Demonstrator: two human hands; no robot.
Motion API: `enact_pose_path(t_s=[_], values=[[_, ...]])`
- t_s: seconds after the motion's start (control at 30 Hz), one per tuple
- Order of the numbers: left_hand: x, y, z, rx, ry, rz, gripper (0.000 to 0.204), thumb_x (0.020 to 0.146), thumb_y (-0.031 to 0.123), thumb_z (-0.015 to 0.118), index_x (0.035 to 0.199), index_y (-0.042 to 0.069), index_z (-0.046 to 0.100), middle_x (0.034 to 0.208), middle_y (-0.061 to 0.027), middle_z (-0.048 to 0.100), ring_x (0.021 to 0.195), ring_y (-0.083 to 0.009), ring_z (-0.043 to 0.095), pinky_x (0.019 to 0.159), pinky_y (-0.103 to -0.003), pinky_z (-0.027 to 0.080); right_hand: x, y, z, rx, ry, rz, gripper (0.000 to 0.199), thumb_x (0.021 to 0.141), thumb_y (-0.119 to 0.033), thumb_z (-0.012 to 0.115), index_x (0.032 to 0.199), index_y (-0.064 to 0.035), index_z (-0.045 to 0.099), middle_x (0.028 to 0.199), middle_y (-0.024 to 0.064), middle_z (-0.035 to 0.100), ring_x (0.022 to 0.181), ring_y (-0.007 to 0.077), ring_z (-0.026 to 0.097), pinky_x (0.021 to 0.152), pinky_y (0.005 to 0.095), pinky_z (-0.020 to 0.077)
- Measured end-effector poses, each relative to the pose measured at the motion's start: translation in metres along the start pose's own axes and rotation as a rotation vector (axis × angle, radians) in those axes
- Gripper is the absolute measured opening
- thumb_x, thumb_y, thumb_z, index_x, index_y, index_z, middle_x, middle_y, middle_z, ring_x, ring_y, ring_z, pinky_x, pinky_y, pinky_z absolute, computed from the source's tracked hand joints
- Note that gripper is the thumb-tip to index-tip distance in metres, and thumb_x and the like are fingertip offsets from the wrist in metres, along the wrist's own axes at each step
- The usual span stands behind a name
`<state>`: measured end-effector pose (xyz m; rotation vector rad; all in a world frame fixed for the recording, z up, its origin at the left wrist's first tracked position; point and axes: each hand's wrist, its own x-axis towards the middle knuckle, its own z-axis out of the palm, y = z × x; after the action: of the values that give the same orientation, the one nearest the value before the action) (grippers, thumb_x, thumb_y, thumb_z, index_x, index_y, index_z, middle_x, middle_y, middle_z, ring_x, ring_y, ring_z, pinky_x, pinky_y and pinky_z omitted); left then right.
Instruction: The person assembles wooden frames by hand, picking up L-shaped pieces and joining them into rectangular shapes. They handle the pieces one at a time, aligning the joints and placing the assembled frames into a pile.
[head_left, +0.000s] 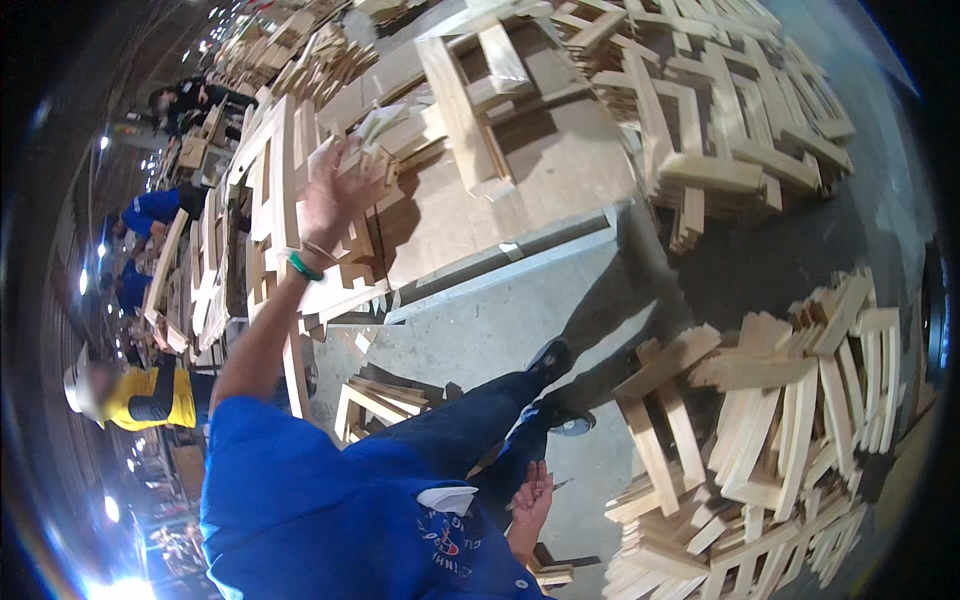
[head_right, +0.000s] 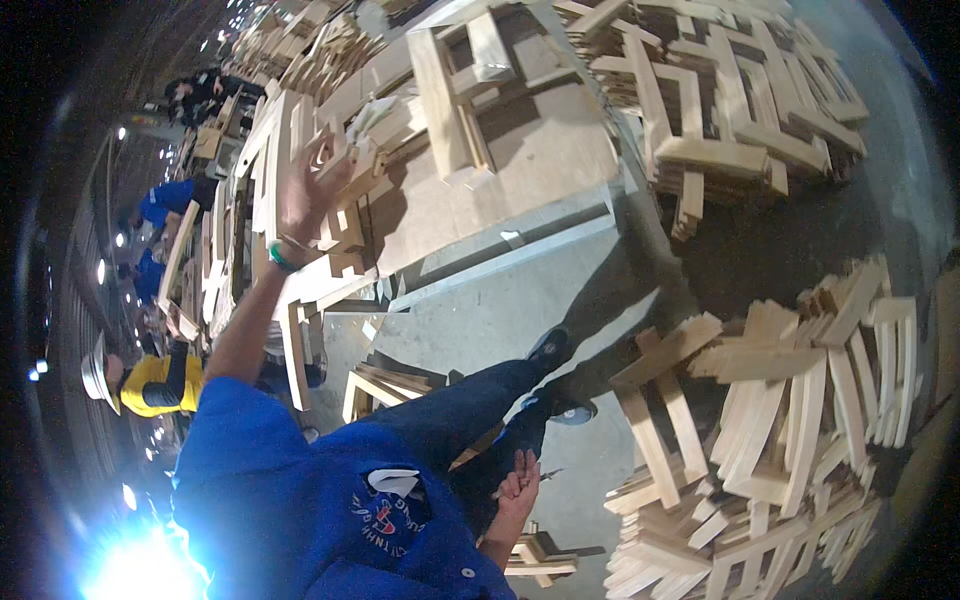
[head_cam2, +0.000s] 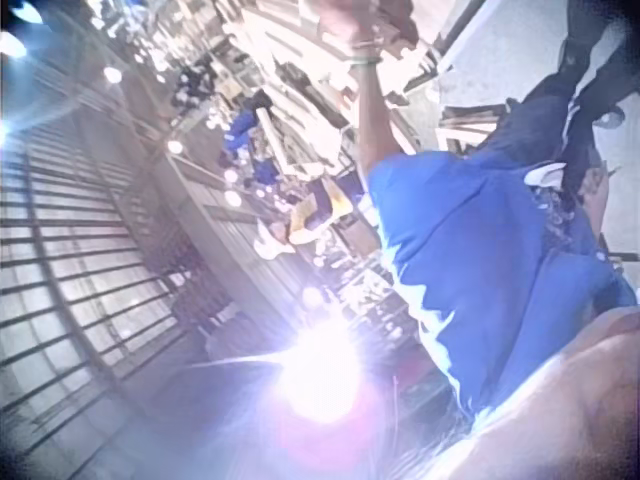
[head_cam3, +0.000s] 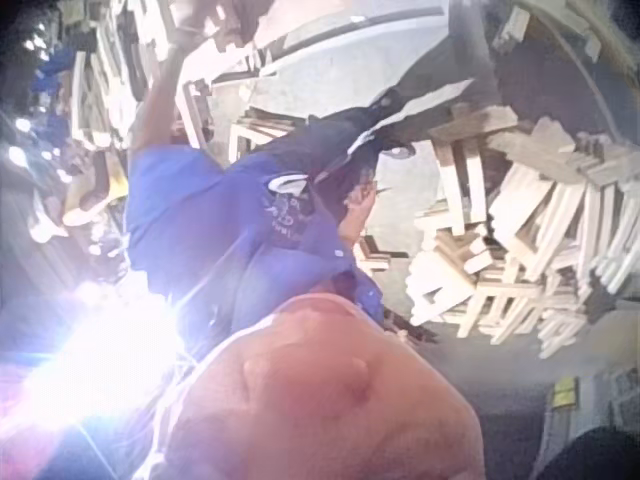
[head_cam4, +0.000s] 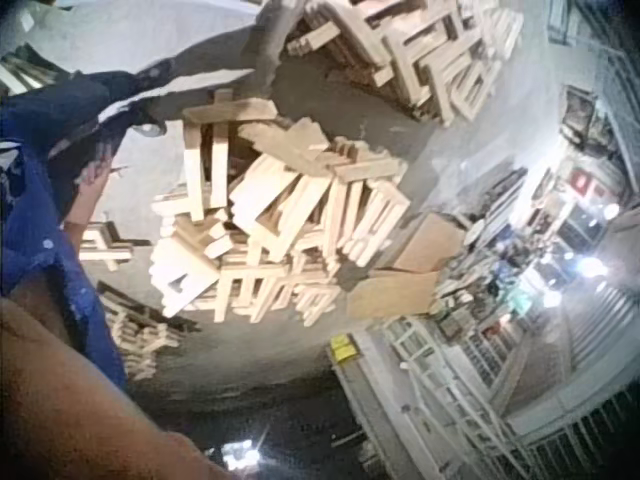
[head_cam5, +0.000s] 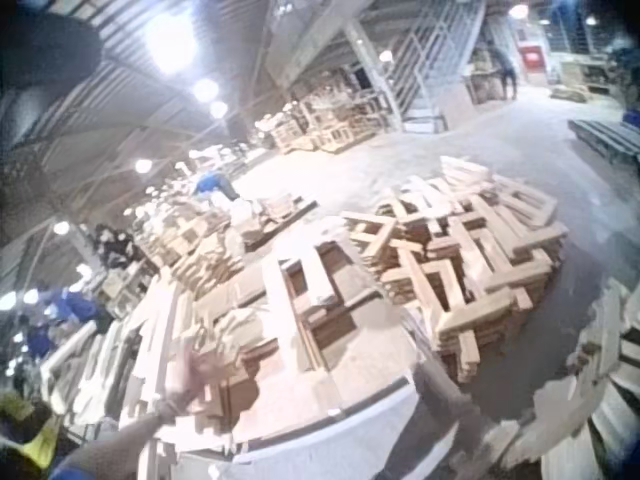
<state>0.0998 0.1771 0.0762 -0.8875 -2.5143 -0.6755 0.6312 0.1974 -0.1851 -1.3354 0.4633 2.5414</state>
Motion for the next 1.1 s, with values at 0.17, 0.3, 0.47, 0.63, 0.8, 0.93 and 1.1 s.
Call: enact_pose_path(t_s=[0.17, 0.3, 0.47, 0.63, 0.8, 0.93, 1.1], values=[[0.072, -0.161, -0.082, 0.495, -0.132, -0.8, 0.099, 0.064, 0.064, 0.071, 0.126, -0.009, 0.046, 0.121, -0.0242, 0.055, 0.12, -0.0326, 0.049, 0.101, -0.038, 0.038, 0.01, 0.003, 0.007, -0.117, 0.194, 0.105, 0.033, 0.096, -0.031, 0.045, 0.115, -0.0076, 0.058, 0.109, 0.0132, 0.064, 0.037, 0.0045, 0.03, 0.031, 0.0179, 0.0223], [0.083, -0.218, -0.089, 0.203, -0.367, -0.978, 0.081, 0.069, 0.057, 0.071, 0.119, -0.005, 0.057, 0.109, -0.0116, 0.061, 0.066, -0.0135, 0.046, 0.059, -0.028, 0.039, 0.016, 0.011, 0.003, -0.219, 0.238, 0.111, 0.03, 0.095, -0.03, 0.047, 0.114, -0.0085, 0.058, 0.112, 0.0125, 0.062, 0.036, 0.0041, 0.03, 0.03, 0.0177, 0.0241], [0.092, -0.204, -0.051, 0.341, -0.627, -0.158, 0.053, 0.091, 0.036, 0.051, 0.131, 0.001, 0.046, 0.116, -0.0131, 0.061, 0.109, -0.0251, 0.057, 0.092, -0.038, 0.044, 0.017, 0.019, 0.027, -0.245, 0.25, -0.059, 0.035, 0.095, -0.031, 0.047, 0.119, -0.0065, 0.054, 0.116, 0.0144, 0.06, 0.042, 0.0022, 0.033, 0.037, 0.0162, 0.0275], [0.059, -0.136, -0.032, -0.705, -0.554, -0.662, 0.059, 0.08, 0.027, 0.067, 0.128, 0.001, 0.046, 0.111, -0.0137, 0.059, 0.101, -0.0237, 0.058, 0.088, -0.038, 0.046, 0.012, 0.026, 0.007, -0.189, 0.194, -0.138, 0.034, 0.091, -0.026, 0.051, 0.12, -0.0069, 0.053, 0.109, 0.0134, 0.064, 0.043, 0.0019, 0.032, 0.039, 0.017, 0.0267], [0.025, -0.006, -0.002, -0.315, -0.543, -0.243, 0.061, 0.072, 0.021, 0.072, 0.124, 0.003, 0.049, 0.109, -0.0134, 0.06, 0.099, -0.0264, 0.058, 0.086, -0.038, 0.047, 0.02, 0.048, -0.007, -0.043, 0.213, -0.156, 0.033, 0.09, -0.03, 0.055, 0.113, -0.0055, 0.055, 0.1, 0.0091, 0.067, 0.04, 0.0006, 0.028, 0.033, 0.0175, 0.0205], [-0.01, 0.077, 0.031, -0.164, -0.713, 0.094, 0.063, 0.065, 0.017, 0.076, 0.121, 0.005, 0.051, 0.107, -0.0132, 0.06, 0.098, -0.0286, 0.058, 0.085, -0.039, 0.047, 0.022, 0.068, -0.008, 0.131, 0.209, -0.191, 0.033, 0.089, -0.027, 0.056, 0.114, -0.0058, 0.055, 0.101, 0.0102, 0.066, 0.039, 0.0007, 0.028, 0.033, 0.0174, 0.0214], [-0.086, 0.175, 0.079, -0.074, -1.115, 0.622, 0.067, 0.057, 0.012, 0.082, 0.118, 0.007, 0.054, 0.105, -0.0129, 0.06, 0.096, -0.0313, 0.058, 0.083, -0.039, 0.048, 0.014, 0.081, -0.019, 0.268, 0.19, -0.387, 0.03, 0.089, -0.028, 0.056, 0.11, -0.007, 0.059, 0.095, 0.0071, 0.068, 0.042, 0.0015, 0.031, 0.036, 0.0189, 0.0235]])
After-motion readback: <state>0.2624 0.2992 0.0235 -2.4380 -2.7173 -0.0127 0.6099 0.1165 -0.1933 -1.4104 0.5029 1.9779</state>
